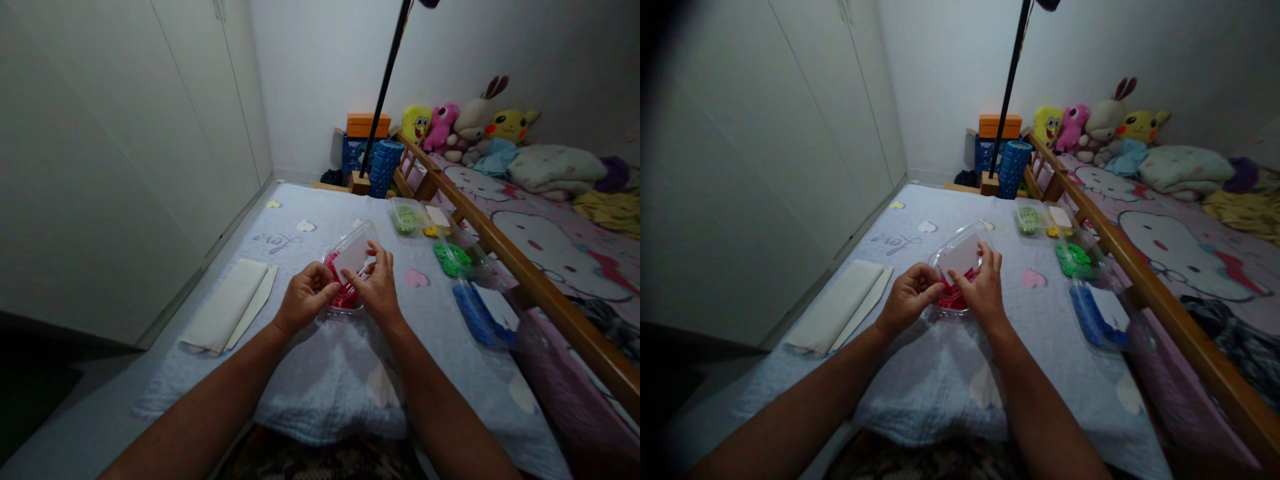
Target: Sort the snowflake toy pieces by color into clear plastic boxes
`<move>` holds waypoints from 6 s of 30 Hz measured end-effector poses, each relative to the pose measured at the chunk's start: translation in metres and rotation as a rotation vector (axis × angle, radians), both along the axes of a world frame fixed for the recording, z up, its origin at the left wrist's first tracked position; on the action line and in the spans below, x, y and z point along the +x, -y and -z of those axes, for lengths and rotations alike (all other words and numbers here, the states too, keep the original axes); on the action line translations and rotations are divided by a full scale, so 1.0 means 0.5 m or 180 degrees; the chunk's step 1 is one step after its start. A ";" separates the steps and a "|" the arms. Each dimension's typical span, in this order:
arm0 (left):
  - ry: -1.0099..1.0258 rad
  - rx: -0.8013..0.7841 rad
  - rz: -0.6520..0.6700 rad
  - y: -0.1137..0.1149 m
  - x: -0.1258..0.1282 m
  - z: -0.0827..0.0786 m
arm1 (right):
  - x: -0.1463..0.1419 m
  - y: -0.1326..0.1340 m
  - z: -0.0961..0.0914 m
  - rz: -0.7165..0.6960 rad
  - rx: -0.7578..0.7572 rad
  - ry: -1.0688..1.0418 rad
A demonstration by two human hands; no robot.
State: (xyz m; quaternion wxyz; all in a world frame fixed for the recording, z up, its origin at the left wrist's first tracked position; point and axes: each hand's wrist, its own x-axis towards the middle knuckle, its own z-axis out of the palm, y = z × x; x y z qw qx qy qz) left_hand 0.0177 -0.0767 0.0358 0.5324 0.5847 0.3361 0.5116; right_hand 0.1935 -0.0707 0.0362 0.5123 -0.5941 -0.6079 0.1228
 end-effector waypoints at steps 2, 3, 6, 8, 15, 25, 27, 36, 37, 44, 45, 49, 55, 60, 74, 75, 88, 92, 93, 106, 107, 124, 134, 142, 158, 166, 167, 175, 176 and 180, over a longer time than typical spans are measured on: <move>0.0026 -0.0016 -0.0036 -0.001 -0.002 -0.001 | 0.008 -0.001 -0.001 0.0038 0.0078 0.0105; 0.0054 -0.0032 -0.0064 -0.003 -0.002 -0.001 | 0.013 -0.002 -0.002 0.0093 0.0134 0.0169; 0.0194 -0.0112 -0.0178 -0.006 -0.005 -0.004 | 0.024 -0.004 -0.001 0.0362 0.0283 0.0315; 0.0284 -0.0186 -0.0232 -0.008 -0.006 -0.007 | 0.024 -0.004 -0.001 0.0451 0.0264 0.0256; 0.0353 -0.0341 -0.0101 -0.005 0.001 -0.010 | 0.005 0.005 -0.013 -0.0052 -0.0462 -0.0655; -0.0075 -0.0163 -0.0562 -0.017 -0.020 -0.012 | 0.026 0.002 -0.036 -0.0092 -0.0603 -0.0646; -0.0343 -0.0155 -0.0564 -0.022 -0.024 -0.011 | 0.031 0.001 -0.036 -0.0060 -0.0658 -0.0496; -0.1870 0.0207 -0.0336 -0.036 -0.044 -0.016 | 0.065 -0.009 -0.027 -0.0207 -0.1202 0.0345; -0.2008 0.0259 -0.0343 -0.037 -0.047 -0.017 | 0.066 -0.009 -0.026 -0.0235 -0.1230 0.0390; -0.2348 0.0315 -0.0228 -0.039 -0.058 -0.023 | 0.065 -0.007 -0.021 -0.0287 -0.1302 0.0662; -0.2379 0.0315 -0.0185 -0.040 -0.058 -0.023 | 0.066 -0.007 -0.019 -0.0287 -0.1311 0.0699; -0.2524 0.0306 -0.0031 -0.044 -0.064 -0.023 | 0.066 -0.008 -0.015 -0.0317 -0.1400 0.0831; -0.2683 0.0056 0.0030 -0.054 -0.071 -0.014 | 0.065 -0.003 -0.020 -0.0454 -0.1548 0.0880; -0.2372 -0.0200 0.0126 -0.061 -0.071 -0.006 | 0.064 -0.001 -0.024 -0.0539 -0.1669 0.0833; -0.1264 -0.0648 0.0157 -0.051 -0.015 0.042 | 0.099 -0.019 -0.026 -0.0482 -0.1599 0.0025; -0.1177 -0.0702 0.0130 -0.050 -0.009 0.047 | 0.099 -0.022 -0.021 -0.0413 -0.1534 -0.0014; -0.0556 -0.1760 0.0327 -0.036 0.000 0.041 | 0.069 -0.021 0.010 0.0039 -0.1352 0.0449; -0.0547 -0.1718 0.0195 -0.034 0.004 0.037 | 0.071 -0.018 0.010 0.0048 -0.1364 0.0505; -0.0545 -0.1699 0.0163 -0.033 0.005 0.037 | 0.072 -0.016 0.009 0.0022 -0.1400 0.0491; -0.0764 -0.1845 0.0234 -0.039 0.006 0.036 | 0.051 -0.004 0.021 0.0013 -0.1339 0.0791; -0.0824 -0.1873 0.0243 -0.040 0.006 0.035 | 0.051 -0.004 0.020 -0.0020 -0.1380 0.0820; -0.1099 -0.1894 0.0433 -0.032 0.000 0.039 | 0.051 0.000 0.017 -0.0081 -0.1551 0.0812; -0.1008 -0.1980 0.0338 -0.026 0.003 0.017 | 0.051 -0.005 0.025 -0.0072 -0.1478 0.0865; -0.0965 -0.2030 0.0392 -0.030 0.002 0.031 | 0.043 0.000 0.012 0.0025 -0.1671 0.0958; -0.0894 -0.2177 0.0320 -0.021 0.010 0.005 | 0.042 -0.001 0.012 0.0073 -0.1701 0.0907; -0.0826 -0.1984 0.0344 -0.022 0.009 0.022 | 0.050 -0.004 0.029 0.0056 -0.1534 0.0674; -0.0826 -0.1936 0.0326 -0.022 0.010 0.024 | 0.051 -0.004 0.029 0.0069 -0.1512 0.0637; -0.0631 -0.1516 0.0130 -0.027 0.012 0.034 | 0.065 -0.006 0.022 0.0127 -0.1459 0.0397; -0.0597 -0.1491 0.0125 -0.027 0.011 0.035 | 0.067 -0.007 0.022 0.0109 -0.1456 0.0376; -0.0600 -0.1406 0.0128 -0.027 0.011 0.039 | 0.073 -0.010 0.024 0.0096 -0.1401 0.0330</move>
